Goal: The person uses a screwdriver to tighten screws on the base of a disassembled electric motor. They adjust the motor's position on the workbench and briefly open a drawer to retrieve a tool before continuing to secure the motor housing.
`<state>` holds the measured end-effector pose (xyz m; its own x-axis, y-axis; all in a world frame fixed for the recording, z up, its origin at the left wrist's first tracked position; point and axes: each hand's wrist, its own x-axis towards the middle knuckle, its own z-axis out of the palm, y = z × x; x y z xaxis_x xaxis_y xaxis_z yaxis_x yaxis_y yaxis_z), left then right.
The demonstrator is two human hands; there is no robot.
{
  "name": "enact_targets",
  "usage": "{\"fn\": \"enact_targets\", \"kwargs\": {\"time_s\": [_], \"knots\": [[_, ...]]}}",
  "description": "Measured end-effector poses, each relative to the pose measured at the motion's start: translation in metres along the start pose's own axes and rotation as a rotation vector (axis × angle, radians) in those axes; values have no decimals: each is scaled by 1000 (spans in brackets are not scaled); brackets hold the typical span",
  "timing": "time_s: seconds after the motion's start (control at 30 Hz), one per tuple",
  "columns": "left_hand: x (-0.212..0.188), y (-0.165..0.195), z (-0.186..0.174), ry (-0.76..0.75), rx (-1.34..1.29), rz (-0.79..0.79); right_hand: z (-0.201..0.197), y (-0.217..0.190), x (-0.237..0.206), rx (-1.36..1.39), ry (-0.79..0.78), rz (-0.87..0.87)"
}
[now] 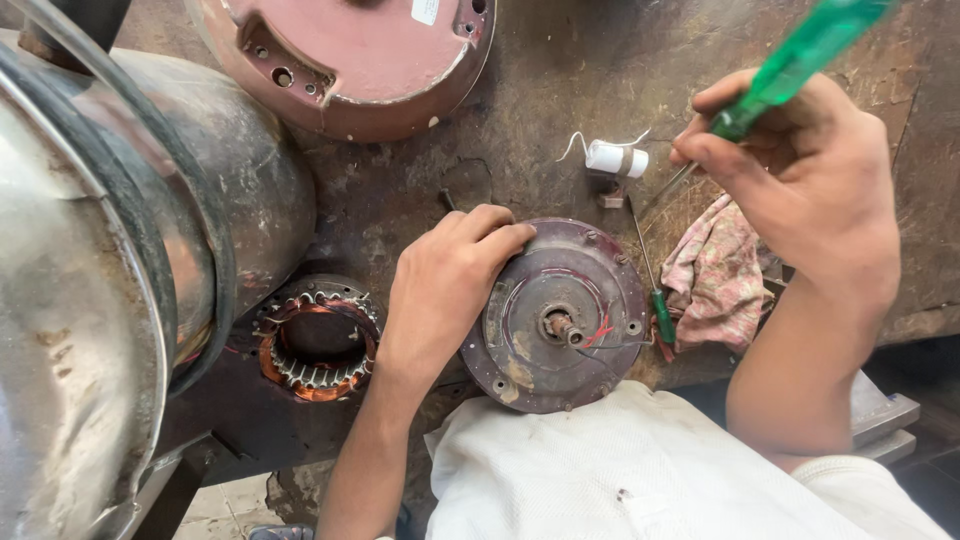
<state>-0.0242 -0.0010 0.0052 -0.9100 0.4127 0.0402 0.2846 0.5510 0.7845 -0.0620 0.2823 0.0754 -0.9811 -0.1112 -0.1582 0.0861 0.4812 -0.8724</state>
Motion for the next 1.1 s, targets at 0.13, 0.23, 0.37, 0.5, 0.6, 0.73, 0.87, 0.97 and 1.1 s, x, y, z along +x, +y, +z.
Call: {"fn": "enact_targets", "kwargs": {"time_s": [0.13, 0.23, 0.37, 0.5, 0.6, 0.73, 0.87, 0.97, 1.1], "knots": [[7, 1, 2, 8, 1, 66, 0, 42, 5, -528, 68, 124], [6, 8, -1, 109, -84, 66, 3, 74, 2, -680, 54, 278], [-4, 9, -11, 236, -91, -77, 7, 105, -6, -739, 8, 352], [-9, -4, -13, 201, 153, -226, 9, 113, -10, -722, 17, 400], [-17, -7, -5, 197, 286, -245, 11, 102, -14, -821, 23, 352], [-33, 4, 8, 294, 287, -242, 20, 68, -34, -778, 150, -21], [-51, 19, 16, 275, 149, -292, 40, 40, -50, -408, -73, -119], [-57, 23, 24, 236, 53, -334, 53, 34, -52, -386, -95, -242], [-62, 21, 30, 236, -93, -388, 62, 38, -52, -357, -84, -171]]}}
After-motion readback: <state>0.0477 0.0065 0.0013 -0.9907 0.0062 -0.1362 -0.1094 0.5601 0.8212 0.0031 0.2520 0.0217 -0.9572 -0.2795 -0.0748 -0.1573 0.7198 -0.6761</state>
